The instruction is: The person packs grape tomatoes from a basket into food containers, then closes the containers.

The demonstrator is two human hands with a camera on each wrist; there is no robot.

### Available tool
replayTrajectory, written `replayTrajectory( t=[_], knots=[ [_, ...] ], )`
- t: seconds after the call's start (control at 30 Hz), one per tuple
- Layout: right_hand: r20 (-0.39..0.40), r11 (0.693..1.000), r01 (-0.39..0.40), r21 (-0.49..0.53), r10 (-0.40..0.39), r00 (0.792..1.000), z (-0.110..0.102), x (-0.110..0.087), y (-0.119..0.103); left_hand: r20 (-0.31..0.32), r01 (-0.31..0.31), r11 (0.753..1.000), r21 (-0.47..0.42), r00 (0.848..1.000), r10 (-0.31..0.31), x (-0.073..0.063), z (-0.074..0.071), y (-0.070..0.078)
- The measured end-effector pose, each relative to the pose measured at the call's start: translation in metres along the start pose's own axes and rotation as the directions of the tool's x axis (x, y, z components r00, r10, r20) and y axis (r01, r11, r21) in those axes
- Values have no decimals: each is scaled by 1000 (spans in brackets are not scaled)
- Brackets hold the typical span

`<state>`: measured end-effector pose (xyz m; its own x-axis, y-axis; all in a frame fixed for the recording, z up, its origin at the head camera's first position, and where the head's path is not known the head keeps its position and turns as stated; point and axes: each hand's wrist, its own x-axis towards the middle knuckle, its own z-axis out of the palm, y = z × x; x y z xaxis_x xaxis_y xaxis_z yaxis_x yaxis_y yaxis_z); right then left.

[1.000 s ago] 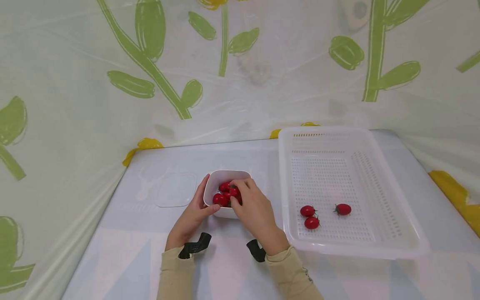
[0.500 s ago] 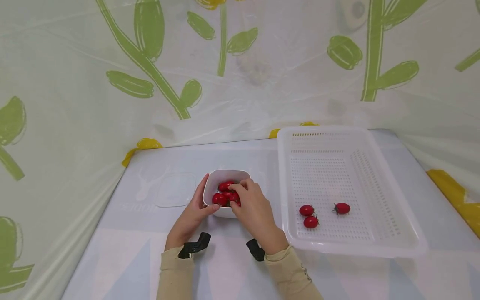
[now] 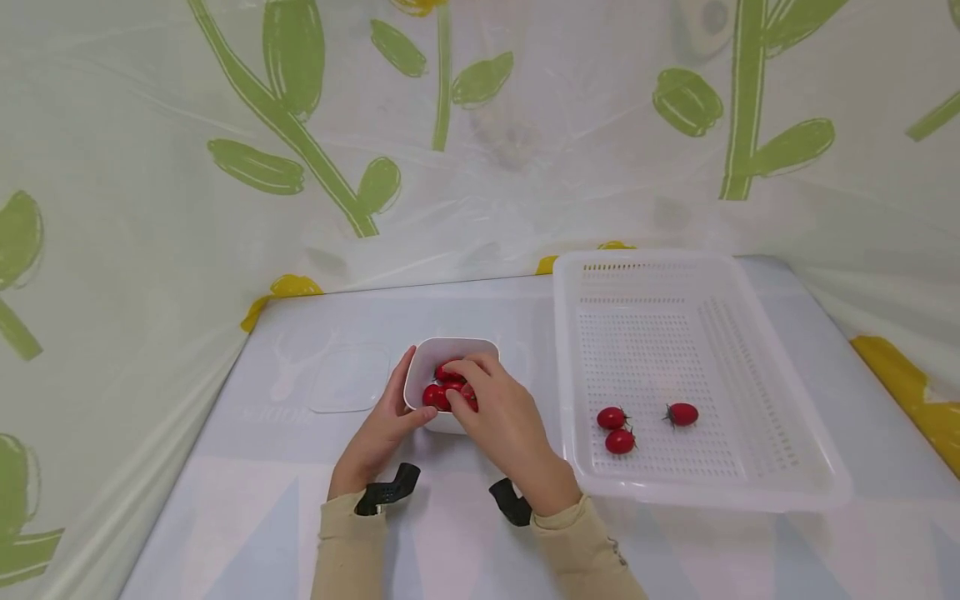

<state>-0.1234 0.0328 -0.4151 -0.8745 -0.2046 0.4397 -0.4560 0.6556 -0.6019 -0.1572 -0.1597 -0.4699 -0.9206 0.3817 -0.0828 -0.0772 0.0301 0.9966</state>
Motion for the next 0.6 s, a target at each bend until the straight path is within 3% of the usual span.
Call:
replayTrajectory(
  t=[0.2, 0.33, 0.5, 0.6],
  knots=[
    [34, 982, 30, 185, -37, 999, -23, -1, -7, 4, 11, 1000, 8, 1000, -11, -2, 2, 5],
    [80, 960, -39, 278, 17, 997, -40, -1, -5, -6, 34, 999, 14, 999, -34, -1, 1, 5],
    [146, 903, -172, 395, 123, 982, -67, -1, -8, -4, 38, 999, 5, 999, -38, 0, 1, 6],
    [160, 876, -211, 433, 156, 975, -83, -2, -13, 5, 32, 999, -2, 999, -32, -1, 1, 6]
  ],
)
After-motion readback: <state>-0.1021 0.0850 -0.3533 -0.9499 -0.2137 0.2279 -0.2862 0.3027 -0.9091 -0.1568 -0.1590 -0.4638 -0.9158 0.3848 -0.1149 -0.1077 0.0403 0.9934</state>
